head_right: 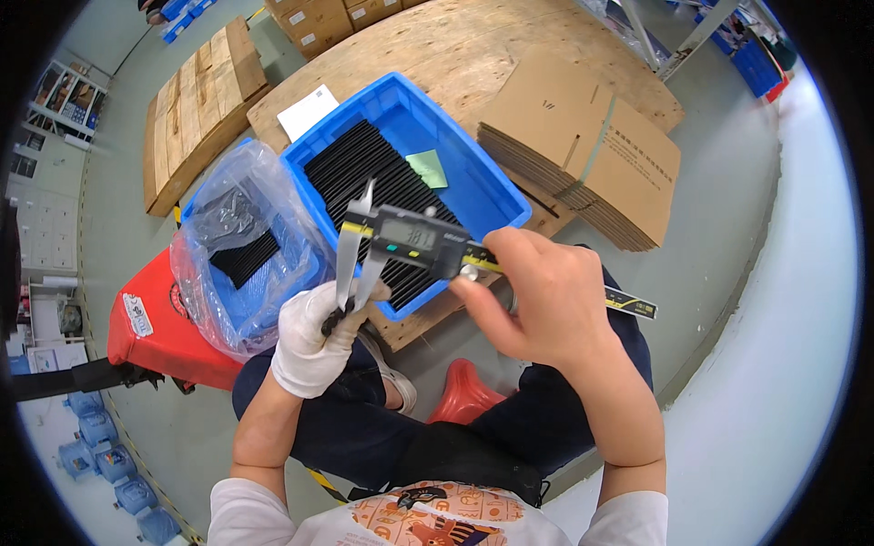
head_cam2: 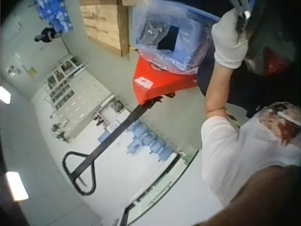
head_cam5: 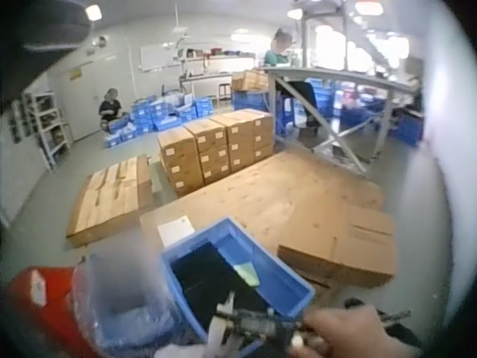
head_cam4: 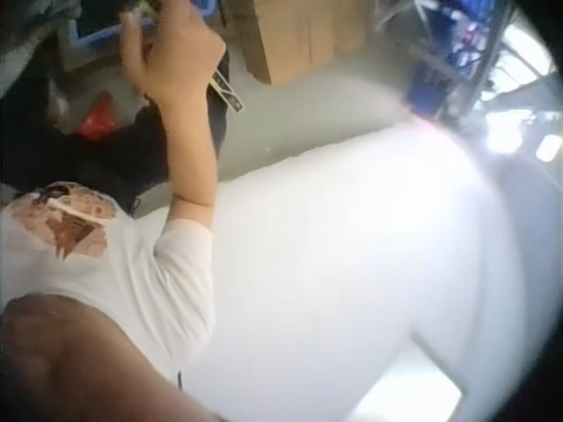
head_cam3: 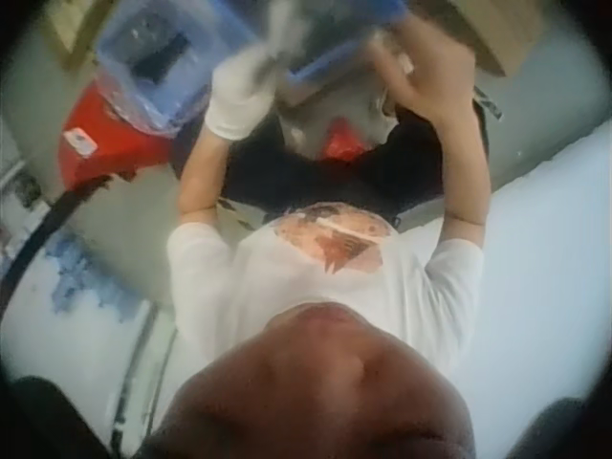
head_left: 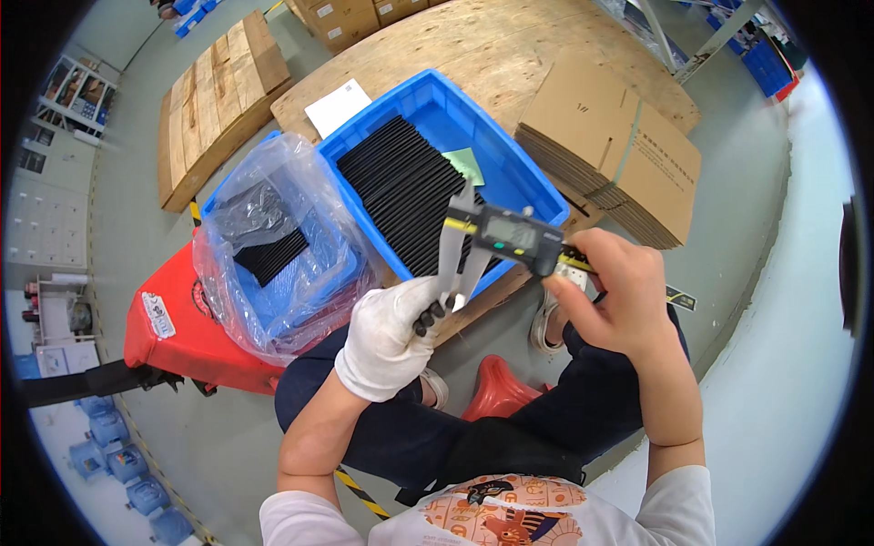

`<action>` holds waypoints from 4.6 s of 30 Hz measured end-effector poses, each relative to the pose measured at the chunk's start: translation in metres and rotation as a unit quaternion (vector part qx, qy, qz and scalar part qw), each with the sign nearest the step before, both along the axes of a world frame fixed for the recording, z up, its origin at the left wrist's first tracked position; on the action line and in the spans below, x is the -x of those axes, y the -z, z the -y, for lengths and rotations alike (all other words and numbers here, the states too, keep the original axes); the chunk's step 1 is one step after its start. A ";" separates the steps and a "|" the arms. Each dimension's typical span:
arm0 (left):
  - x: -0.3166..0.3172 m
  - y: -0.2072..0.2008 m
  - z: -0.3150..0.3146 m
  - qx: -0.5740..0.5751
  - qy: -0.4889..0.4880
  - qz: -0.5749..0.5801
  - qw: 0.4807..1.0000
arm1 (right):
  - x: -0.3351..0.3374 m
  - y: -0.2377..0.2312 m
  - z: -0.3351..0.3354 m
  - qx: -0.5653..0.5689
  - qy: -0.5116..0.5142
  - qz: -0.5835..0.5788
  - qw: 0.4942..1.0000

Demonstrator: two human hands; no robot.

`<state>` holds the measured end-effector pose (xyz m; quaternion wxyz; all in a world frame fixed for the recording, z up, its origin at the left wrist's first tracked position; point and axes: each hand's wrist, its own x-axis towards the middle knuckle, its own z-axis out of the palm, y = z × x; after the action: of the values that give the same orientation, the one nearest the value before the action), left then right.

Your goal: The person measures the dimensions of several black metal components by taking them from a plastic-lined bin, using a digital caliper, and then placing them into a blue bin after inspection.

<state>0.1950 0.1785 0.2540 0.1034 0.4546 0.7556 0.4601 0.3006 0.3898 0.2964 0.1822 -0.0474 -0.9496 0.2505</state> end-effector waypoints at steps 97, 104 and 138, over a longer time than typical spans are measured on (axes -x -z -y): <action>0.004 -0.017 0.003 0.086 0.345 0.389 0.850 | -0.004 -0.002 -0.008 -0.004 -0.128 0.078 0.989; -0.005 -0.013 -0.005 0.181 0.050 0.406 0.894 | -0.002 0.000 -0.001 -0.011 -0.036 0.027 0.999; -0.002 -0.013 -0.005 0.138 0.054 0.384 0.911 | 0.002 0.007 0.003 -0.038 -0.017 0.020 0.999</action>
<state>0.1968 0.1832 0.2675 0.4718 0.2637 0.6879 0.4844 0.2985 0.3865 0.2893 0.1603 -0.0297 -0.9626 0.2165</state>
